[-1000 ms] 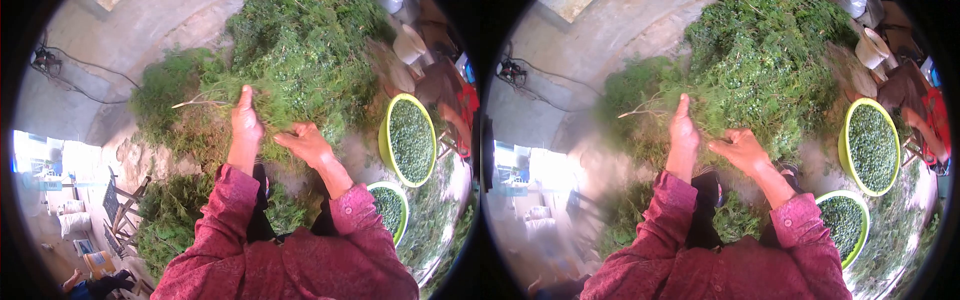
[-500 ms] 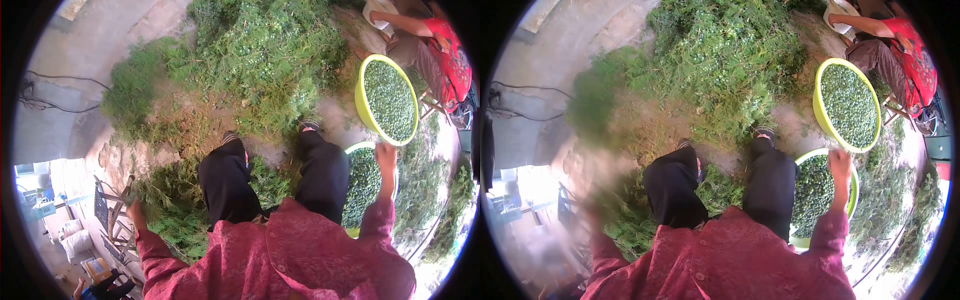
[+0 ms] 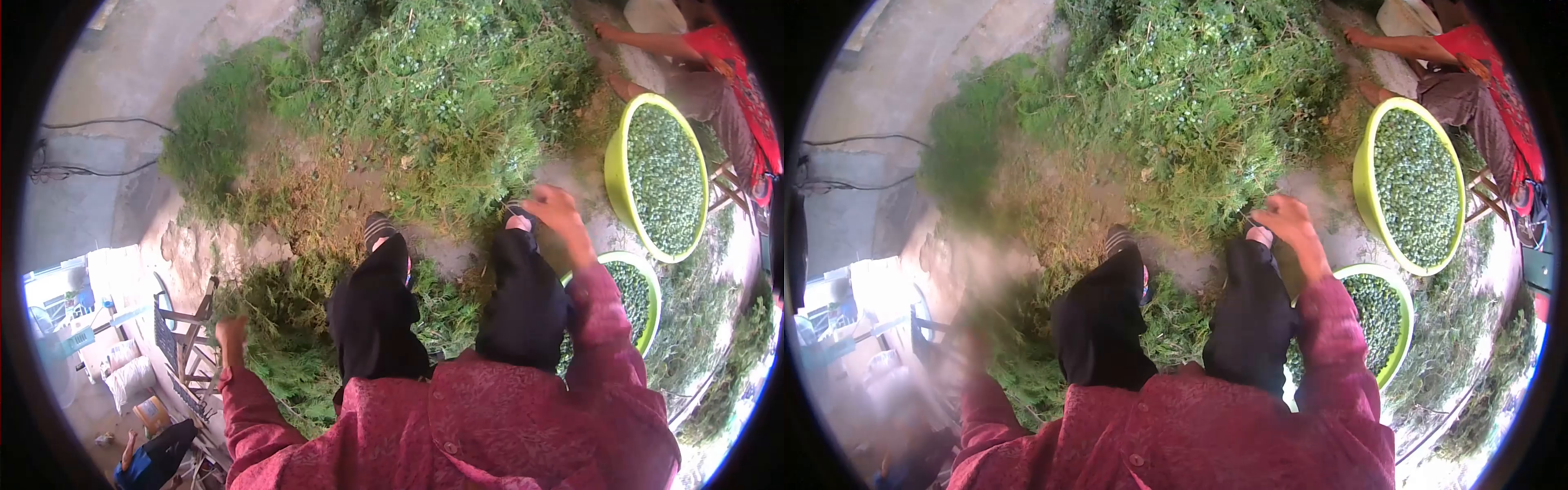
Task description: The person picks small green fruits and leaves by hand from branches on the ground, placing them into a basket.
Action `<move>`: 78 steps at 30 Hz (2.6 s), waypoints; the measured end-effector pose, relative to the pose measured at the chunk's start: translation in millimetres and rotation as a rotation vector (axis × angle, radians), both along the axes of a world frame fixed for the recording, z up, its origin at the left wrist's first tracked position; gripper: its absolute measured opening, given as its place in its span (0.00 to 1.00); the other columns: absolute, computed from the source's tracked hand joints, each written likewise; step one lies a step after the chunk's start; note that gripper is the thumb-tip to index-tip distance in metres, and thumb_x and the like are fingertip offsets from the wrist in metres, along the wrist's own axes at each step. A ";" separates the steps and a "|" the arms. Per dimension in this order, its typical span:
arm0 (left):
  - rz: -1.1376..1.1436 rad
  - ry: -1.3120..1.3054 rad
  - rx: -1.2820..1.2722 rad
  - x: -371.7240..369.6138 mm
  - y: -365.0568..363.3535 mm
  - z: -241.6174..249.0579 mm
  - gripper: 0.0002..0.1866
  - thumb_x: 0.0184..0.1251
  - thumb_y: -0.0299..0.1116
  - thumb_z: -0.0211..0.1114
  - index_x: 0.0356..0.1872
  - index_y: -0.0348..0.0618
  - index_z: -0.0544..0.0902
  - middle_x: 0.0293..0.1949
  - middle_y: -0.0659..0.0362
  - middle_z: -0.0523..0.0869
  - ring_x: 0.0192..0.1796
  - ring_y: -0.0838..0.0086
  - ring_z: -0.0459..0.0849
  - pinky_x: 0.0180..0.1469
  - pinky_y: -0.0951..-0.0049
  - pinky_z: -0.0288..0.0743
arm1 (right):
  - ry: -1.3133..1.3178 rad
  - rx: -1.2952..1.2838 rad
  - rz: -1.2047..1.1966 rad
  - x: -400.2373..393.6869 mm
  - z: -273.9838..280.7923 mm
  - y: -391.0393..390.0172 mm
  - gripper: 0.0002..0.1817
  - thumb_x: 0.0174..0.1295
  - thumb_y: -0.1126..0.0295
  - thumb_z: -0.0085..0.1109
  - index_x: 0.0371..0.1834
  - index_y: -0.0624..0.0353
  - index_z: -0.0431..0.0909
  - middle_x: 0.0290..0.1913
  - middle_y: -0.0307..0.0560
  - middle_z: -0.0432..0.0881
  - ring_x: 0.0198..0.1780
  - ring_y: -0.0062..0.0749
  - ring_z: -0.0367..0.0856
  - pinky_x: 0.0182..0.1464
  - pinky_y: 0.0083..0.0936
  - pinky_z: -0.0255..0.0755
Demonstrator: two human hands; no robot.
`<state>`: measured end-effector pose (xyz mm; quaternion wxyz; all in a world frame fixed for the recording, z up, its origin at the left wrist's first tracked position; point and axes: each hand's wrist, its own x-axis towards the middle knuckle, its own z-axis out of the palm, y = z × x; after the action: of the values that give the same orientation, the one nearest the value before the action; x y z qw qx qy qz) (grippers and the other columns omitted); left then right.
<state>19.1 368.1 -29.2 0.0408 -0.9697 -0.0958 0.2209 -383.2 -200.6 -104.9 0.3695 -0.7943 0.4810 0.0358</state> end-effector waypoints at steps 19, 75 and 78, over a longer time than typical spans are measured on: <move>-1.397 0.273 -0.917 -166.0 -462.6 -169.0 0.26 0.47 0.34 0.65 0.48 0.34 0.69 0.40 0.43 0.77 0.42 0.57 0.78 0.47 0.62 0.71 | -0.222 0.592 -0.315 78.4 -108.9 -5.5 0.14 0.47 0.61 0.63 0.23 0.63 0.77 0.19 0.38 0.76 0.22 0.17 0.70 0.25 0.19 0.65; 0.456 1.326 -1.345 -129.3 -420.5 -120.7 0.10 0.60 0.34 0.59 0.23 0.49 0.69 0.11 0.66 0.65 0.11 0.82 0.59 0.16 0.78 0.52 | -0.850 1.328 -0.340 85.3 -69.8 -8.1 0.11 0.54 0.68 0.55 0.38 0.63 0.71 0.31 0.42 0.76 0.27 0.21 0.73 0.25 0.18 0.68; 0.446 1.360 -1.339 -129.8 -423.4 -119.7 0.11 0.61 0.32 0.59 0.22 0.50 0.68 0.12 0.66 0.65 0.12 0.82 0.61 0.15 0.80 0.52 | -0.807 1.251 -0.175 94.6 -57.3 -10.0 0.19 0.53 0.59 0.58 0.41 0.62 0.71 0.37 0.44 0.76 0.35 0.22 0.74 0.32 0.19 0.70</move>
<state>-110.7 -55.4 -148.9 -0.5139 -0.4180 -0.0879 0.7440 -288.6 -210.6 -162.2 0.9013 -0.3463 0.2595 -0.0209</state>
